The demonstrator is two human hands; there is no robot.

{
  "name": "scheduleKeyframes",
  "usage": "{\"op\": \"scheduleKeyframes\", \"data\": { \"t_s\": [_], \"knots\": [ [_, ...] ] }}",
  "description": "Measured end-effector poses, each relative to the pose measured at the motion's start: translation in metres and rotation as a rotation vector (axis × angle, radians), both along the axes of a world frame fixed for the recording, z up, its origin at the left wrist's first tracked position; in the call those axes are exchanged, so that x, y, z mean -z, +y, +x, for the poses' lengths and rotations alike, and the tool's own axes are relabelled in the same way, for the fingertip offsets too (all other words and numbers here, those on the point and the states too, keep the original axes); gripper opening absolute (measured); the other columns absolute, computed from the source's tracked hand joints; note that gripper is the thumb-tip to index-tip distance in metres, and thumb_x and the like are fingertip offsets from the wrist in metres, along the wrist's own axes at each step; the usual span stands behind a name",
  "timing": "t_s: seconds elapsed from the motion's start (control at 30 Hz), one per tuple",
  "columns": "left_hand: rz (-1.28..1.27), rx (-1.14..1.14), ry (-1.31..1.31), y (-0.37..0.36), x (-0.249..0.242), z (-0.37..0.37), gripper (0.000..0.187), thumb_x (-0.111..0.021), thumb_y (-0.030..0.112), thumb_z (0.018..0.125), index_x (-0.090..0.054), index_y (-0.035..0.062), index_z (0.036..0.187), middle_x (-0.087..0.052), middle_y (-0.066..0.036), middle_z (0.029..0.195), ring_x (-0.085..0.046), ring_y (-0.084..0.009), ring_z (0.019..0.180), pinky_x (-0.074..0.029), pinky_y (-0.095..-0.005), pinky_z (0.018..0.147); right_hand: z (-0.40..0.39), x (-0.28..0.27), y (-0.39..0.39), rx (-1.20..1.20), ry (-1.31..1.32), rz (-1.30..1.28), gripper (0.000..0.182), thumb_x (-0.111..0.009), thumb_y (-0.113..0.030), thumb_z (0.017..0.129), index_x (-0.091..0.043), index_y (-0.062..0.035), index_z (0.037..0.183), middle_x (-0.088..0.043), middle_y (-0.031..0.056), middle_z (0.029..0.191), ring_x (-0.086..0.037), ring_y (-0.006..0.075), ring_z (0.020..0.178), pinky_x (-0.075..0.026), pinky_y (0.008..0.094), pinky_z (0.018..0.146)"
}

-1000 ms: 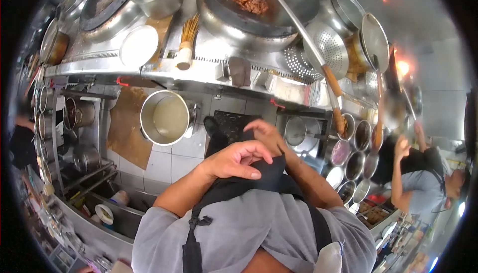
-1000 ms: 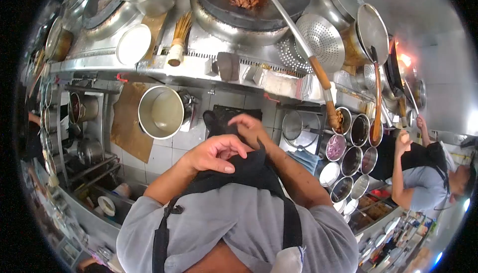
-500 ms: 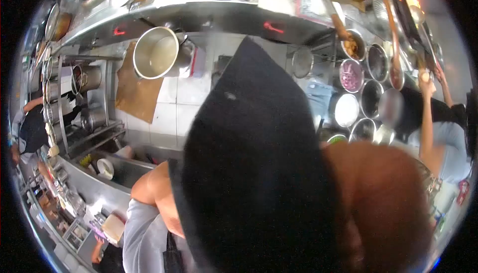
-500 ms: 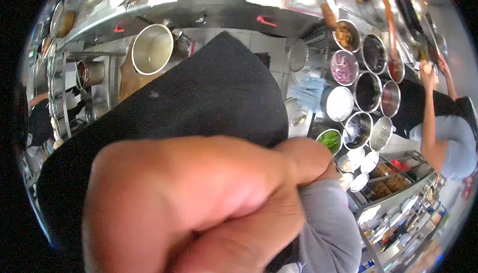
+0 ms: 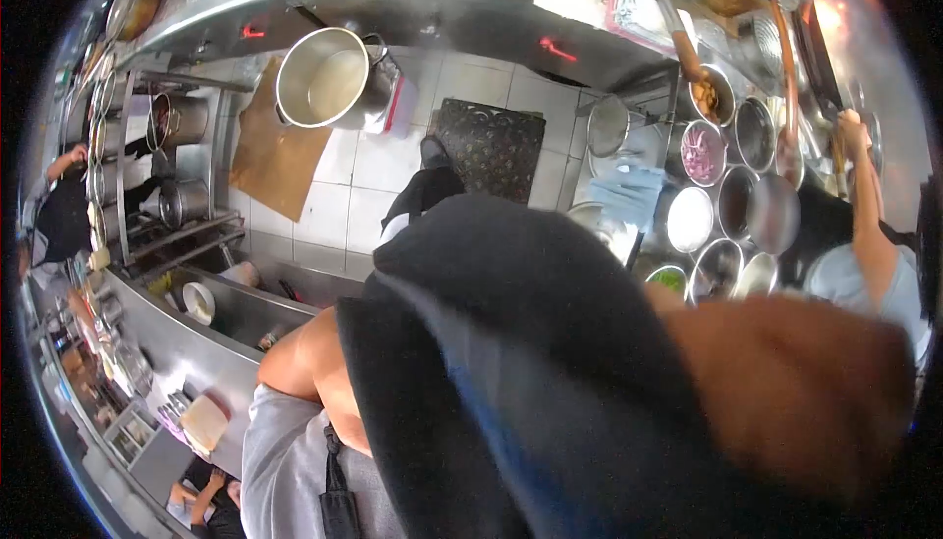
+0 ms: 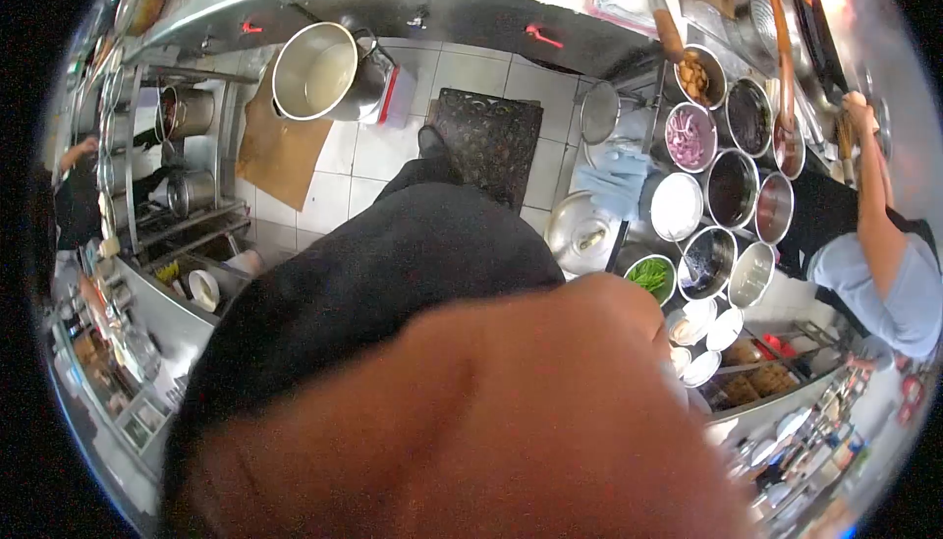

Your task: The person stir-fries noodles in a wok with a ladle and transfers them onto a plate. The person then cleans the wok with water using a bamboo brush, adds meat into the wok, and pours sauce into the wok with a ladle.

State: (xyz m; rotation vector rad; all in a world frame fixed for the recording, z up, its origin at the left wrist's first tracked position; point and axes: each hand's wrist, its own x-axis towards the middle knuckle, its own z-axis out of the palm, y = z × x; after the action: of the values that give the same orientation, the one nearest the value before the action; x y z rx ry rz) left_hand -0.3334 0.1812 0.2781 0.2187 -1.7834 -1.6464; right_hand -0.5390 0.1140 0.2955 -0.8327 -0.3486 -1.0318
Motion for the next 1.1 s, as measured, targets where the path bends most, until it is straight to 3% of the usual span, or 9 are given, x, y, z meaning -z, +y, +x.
{"op": "scheduleKeyframes", "data": {
  "t_s": [0.53,0.7,0.73,0.8,0.87,0.9,0.97,1.0,1.1],
  "knots": [
    [0.231,-0.171,-0.292,-0.084,0.04,0.101,0.044,-0.069,0.031,0.084,-0.06,0.0034,0.117,-0.059,-0.017,0.119,-0.056,-0.0299,0.112,-0.045,-0.0359,0.091,0.105,0.023,-0.093,-0.044,0.128,0.234,0.015,-0.049,-0.013,0.091,-0.047,-0.0069,0.105,-0.057,0.0131,0.108,-0.06,0.0222,0.097,-0.049,0.0339,0.084],
    [0.197,-0.176,-0.286,-0.11,0.119,0.116,0.047,-0.061,0.036,0.088,-0.06,-0.001,0.117,-0.058,-0.017,0.123,-0.053,-0.0318,0.117,-0.039,-0.0381,0.1,0.143,0.046,-0.112,0.263,0.491,0.733,0.013,-0.048,-0.01,0.09,-0.048,-0.0069,0.103,-0.057,0.0097,0.101,-0.058,0.0185,0.092,-0.048,0.0307,0.08],
    [0.239,-0.119,-0.309,-0.114,0.128,0.121,0.048,-0.058,0.037,0.09,-0.057,-0.0009,0.12,-0.056,-0.017,0.126,-0.05,-0.0315,0.12,-0.036,-0.0391,0.103,0.135,0.066,-0.117,0.181,0.473,0.647,0.013,-0.046,-0.017,0.094,-0.047,-0.0083,0.105,-0.056,0.0107,0.111,-0.057,0.0223,0.103,-0.047,0.0352,0.092],
    [0.271,-0.053,-0.332,-0.118,0.15,0.123,0.05,-0.055,0.038,0.092,-0.055,-0.0008,0.123,-0.054,-0.016,0.129,-0.048,-0.0311,0.123,-0.032,-0.0401,0.107,0.134,0.086,-0.129,0.266,0.629,0.663,0.014,-0.051,-0.015,0.093,-0.05,-0.0084,0.106,-0.058,0.0087,0.105,-0.058,0.0209,0.1,-0.047,0.033,0.091],
    [0.29,-0.067,-0.379,-0.123,0.176,0.124,0.048,-0.049,0.039,0.095,-0.054,0.0021,0.126,-0.05,-0.015,0.135,-0.041,-0.0288,0.13,-0.019,-0.0434,0.113,0.134,0.095,-0.151,0.392,1.027,0.457,0.02,-0.057,-0.012,0.091,-0.051,-0.0069,0.109,-0.06,0.0077,0.104,-0.059,0.02,0.1,-0.046,0.0319,0.091],
    [0.429,-0.036,-0.428,-0.129,0.193,0.125,0.049,-0.045,0.042,0.096,-0.053,0.0054,0.129,-0.046,-0.014,0.139,-0.035,-0.0268,0.135,-0.008,-0.0454,0.115,0.132,0.091,-0.166,0.543,1.26,0.119,0.025,-0.056,-0.009,0.09,-0.052,-0.0048,0.115,-0.058,0.0074,0.111,-0.056,0.019,0.107,-0.041,0.0305,0.093],
    [0.514,-0.087,-0.643,-0.135,0.239,0.128,0.055,-0.042,0.048,0.095,-0.053,0.0064,0.13,-0.045,-0.017,0.139,-0.037,-0.0307,0.133,-0.015,-0.0458,0.114,0.122,0.069,-0.203,0.921,1.658,-0.576,0.04,-0.06,-0.014,0.087,-0.049,-0.0059,0.125,-0.05,0.0178,0.128,-0.051,0.033,0.116,-0.04,0.0403,0.098],
    [0.266,-0.206,-1.045,-0.126,0.284,0.13,0.064,-0.04,0.058,0.092,-0.052,0.0093,0.131,-0.041,-0.017,0.142,-0.032,-0.0305,0.136,-0.021,-0.0472,0.111,0.113,0.069,-0.23,1.17,1.703,-0.935,0.044,-0.062,-0.015,0.085,-0.048,-0.0065,0.127,-0.046,0.0208,0.134,-0.048,0.0373,0.119,-0.039,0.044,0.099],
    [0.444,-0.157,-1.432,-0.126,0.347,0.146,0.074,-0.043,0.067,0.084,-0.046,0.0176,0.138,-0.025,-0.018,0.151,-0.023,-0.0371,0.139,-0.017,-0.0492,0.114,0.081,0.069,-0.317,1.159,2.019,-0.907,0.06,-0.066,-0.023,0.083,-0.04,-0.0126,0.136,-0.038,0.0193,0.142,-0.04,0.0414,0.126,-0.034,0.0479,0.104]
  ]
}}
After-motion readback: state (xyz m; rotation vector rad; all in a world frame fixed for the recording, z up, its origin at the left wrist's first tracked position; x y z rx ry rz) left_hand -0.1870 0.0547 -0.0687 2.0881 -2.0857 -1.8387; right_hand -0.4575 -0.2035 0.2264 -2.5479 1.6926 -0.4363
